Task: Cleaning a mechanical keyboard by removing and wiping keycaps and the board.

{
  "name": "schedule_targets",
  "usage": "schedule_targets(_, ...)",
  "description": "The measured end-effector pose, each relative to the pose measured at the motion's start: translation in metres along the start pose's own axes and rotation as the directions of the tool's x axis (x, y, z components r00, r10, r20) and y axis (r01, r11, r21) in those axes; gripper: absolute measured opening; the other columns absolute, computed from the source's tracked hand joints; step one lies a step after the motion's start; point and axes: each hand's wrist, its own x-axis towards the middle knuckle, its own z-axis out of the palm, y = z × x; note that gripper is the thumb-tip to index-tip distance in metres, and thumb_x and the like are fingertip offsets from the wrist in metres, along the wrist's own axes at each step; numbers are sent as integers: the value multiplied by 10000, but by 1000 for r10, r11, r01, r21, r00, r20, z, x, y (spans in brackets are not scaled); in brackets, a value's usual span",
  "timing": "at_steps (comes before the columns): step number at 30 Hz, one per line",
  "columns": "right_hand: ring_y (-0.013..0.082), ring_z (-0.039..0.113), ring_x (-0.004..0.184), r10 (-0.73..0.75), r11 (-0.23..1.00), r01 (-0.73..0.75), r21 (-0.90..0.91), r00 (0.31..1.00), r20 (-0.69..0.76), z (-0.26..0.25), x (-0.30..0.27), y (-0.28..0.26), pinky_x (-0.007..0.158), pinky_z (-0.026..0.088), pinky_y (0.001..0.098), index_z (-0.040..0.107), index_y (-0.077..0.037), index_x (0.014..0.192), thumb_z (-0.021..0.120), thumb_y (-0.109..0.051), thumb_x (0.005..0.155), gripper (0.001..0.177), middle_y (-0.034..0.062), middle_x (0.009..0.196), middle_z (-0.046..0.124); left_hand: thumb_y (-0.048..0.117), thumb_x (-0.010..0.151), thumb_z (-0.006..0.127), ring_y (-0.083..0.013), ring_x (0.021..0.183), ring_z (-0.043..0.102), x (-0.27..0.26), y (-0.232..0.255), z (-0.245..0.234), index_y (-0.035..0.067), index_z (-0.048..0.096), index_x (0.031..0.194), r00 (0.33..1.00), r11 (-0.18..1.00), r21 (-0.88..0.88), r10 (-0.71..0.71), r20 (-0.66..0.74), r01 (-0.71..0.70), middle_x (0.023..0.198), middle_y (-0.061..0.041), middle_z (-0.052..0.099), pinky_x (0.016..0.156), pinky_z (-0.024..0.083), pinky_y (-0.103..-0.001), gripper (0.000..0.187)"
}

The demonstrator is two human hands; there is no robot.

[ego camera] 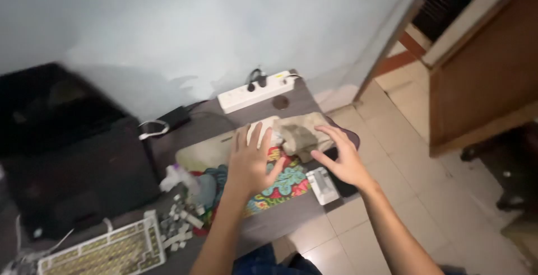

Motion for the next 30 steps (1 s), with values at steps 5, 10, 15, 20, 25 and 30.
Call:
schedule_targets(5,340,543,1332,-12,1000,13,-4,990,142,54,36,-33,1118,408,444,594,-79,1368,799,-272,847,592,161,1383,614,401,823,752,-492,1288,474,-36,-46,-39,-27,571,1339,994,992,69,-100,-34,102,1394,-254,541,1090,365,-608,694)
schedule_targets(10,326,567,1277,-1,990,-34,134,967,254,127,68,-66,979,502,414,593,-102,1351,771,-332,823,603,151,1388,584,418,798,739,-474,1315,431,-88,-101,-76,-20,565,1342,971,955,177,-240,2,236,1406,-244,518,1088,329,-610,720)
schedule_targets(15,343,560,1320,-187,982,172,78,949,254,204,93,-90,1110,438,435,622,-96,1336,775,-316,847,558,150,1384,616,435,846,692,-462,1360,401,-126,-154,-113,11,531,1384,936,915,216,-351,11,340,1427,-234,504,1123,301,-601,703)
schedule_targets(20,373,498,1356,-217,975,221,25,918,332,263,96,-117,1116,386,488,622,-92,1333,795,-317,819,587,165,1397,592,438,828,675,-460,1366,384,-180,-207,-130,9,516,1392,913,887,269,-404,55,376,1444,-232,488,1113,288,-608,727)
schedule_targets(25,392,472,1392,-249,967,249,42,908,336,314,106,-148,1133,386,501,623,-100,1327,784,-339,837,568,156,1410,594,431,846,670,-465,1360,398,-208,-248,-156,7,512,1399,906,879,279,-418,65,386,1446,-230,491,1108,296,-608,714)
schedule_targets(30,413,465,1358,-231,958,280,-70,890,394,346,124,-184,1110,393,531,639,-119,1300,757,-384,843,541,167,1372,601,398,828,696,-479,1337,416,-225,-282,-176,-6,527,1374,907,893,220,-416,70,393,1421,-245,503,1089,327,-610,700)
